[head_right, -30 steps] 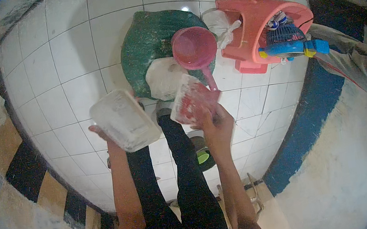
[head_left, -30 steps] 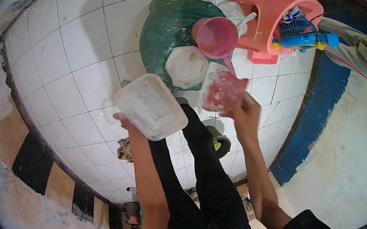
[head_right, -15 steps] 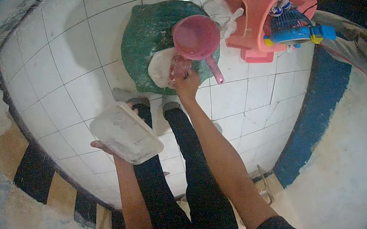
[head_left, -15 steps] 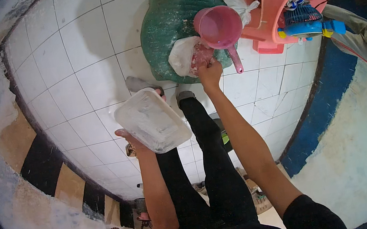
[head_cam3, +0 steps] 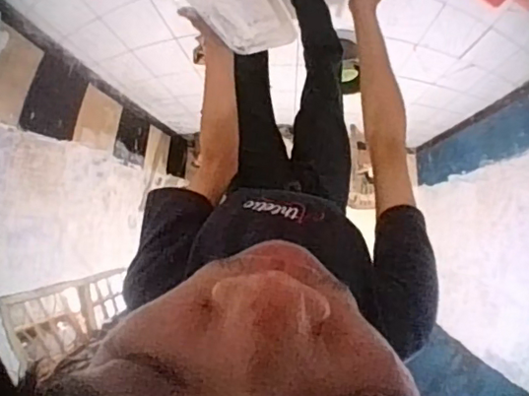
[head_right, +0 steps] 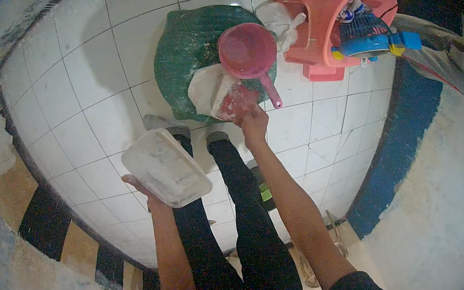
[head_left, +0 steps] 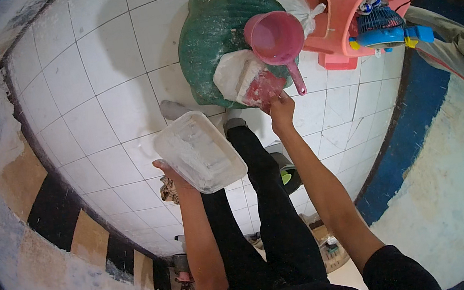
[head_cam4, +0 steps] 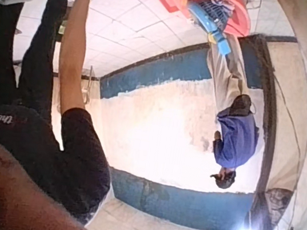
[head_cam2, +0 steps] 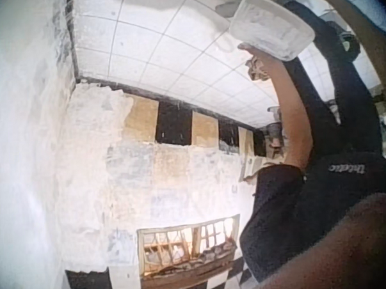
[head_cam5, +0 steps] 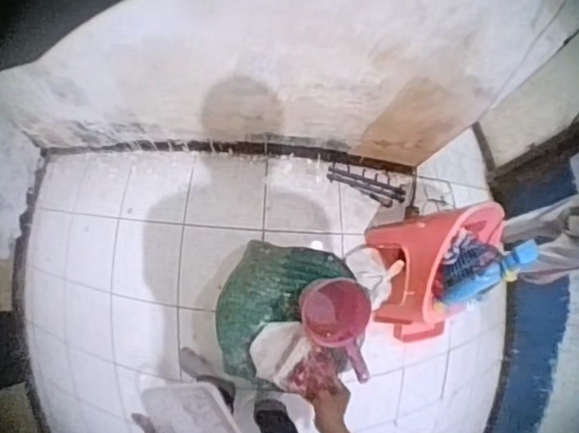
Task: The person applies plaster to a wall using a putty knife and a tray, smoothing the surface and replenishing the tool from the tray.
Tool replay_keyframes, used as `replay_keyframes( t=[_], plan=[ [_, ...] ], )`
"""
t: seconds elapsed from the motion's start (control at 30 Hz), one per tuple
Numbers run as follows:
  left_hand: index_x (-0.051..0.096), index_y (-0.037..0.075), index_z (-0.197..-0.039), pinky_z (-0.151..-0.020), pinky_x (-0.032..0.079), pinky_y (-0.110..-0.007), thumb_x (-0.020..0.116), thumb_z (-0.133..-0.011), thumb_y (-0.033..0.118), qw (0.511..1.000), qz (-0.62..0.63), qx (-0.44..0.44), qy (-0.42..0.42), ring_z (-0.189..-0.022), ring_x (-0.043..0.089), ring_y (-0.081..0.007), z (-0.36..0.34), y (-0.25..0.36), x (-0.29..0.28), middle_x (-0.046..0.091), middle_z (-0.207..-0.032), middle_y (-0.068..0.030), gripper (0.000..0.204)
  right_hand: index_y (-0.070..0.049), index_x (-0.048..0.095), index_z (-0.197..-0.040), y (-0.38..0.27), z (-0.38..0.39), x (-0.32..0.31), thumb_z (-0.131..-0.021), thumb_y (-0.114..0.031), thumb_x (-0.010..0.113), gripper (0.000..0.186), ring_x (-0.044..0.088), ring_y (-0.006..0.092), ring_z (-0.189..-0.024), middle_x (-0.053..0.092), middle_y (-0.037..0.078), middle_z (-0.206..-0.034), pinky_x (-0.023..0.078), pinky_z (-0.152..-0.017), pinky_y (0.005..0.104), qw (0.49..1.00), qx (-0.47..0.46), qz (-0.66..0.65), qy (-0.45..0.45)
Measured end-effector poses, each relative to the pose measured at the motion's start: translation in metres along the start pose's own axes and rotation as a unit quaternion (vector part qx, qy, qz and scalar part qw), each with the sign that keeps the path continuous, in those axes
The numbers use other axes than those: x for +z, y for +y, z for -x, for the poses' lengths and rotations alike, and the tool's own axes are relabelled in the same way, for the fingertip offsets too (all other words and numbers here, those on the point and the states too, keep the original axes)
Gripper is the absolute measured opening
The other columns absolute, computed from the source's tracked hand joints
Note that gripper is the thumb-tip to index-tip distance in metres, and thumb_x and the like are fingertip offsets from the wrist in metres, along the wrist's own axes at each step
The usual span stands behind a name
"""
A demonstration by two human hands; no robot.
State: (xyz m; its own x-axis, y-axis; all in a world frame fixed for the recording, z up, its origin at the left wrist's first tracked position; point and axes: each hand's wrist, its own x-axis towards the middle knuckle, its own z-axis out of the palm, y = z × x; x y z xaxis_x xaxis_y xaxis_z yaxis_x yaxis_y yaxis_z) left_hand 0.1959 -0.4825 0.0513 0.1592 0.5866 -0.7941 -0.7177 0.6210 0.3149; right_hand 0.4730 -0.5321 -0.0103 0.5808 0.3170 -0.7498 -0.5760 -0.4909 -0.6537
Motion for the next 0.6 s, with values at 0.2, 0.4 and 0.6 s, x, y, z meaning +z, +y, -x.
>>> replay_keyframes(
  t=[0.2,0.4,0.6],
  plan=[
    [0.036,0.003,-0.142,-0.099,0.049,-0.047,0.056,-0.072,0.081,0.993,-0.116,0.028,0.001,-0.121,0.051,-0.0306,-0.011,-0.002,0.017,0.049,-0.135,-0.0152,0.107,0.002,0.060,-0.118,-0.014,0.009,-0.018,-0.095,-0.009,0.056,0.026,0.064,0.0147,-0.076,0.065,0.009,-0.096,0.057,-0.062,0.0290,0.999,0.026,0.016,0.016],
    [0.036,0.003,-0.143,-0.105,0.044,-0.046,0.045,-0.088,0.070,0.996,-0.091,0.018,-0.005,-0.125,0.050,-0.0314,-0.046,0.000,0.036,0.049,-0.139,-0.0153,0.087,-0.001,0.058,-0.120,-0.042,0.044,-0.027,-0.097,-0.013,0.056,0.026,0.063,0.0134,-0.075,0.065,0.005,-0.093,0.056,-0.066,0.0292,0.999,0.032,0.013,0.006],
    [0.037,0.004,-0.143,-0.104,0.044,-0.046,0.040,-0.095,0.062,0.997,-0.072,0.012,-0.027,-0.124,0.051,-0.0314,-0.074,-0.006,0.068,0.050,-0.138,-0.0147,0.075,0.000,0.059,-0.119,-0.122,0.114,-0.019,-0.096,-0.016,0.058,0.028,0.065,0.0145,-0.081,0.067,0.007,-0.099,0.056,-0.068,0.0306,0.995,-0.024,0.084,-0.043]
  ],
)
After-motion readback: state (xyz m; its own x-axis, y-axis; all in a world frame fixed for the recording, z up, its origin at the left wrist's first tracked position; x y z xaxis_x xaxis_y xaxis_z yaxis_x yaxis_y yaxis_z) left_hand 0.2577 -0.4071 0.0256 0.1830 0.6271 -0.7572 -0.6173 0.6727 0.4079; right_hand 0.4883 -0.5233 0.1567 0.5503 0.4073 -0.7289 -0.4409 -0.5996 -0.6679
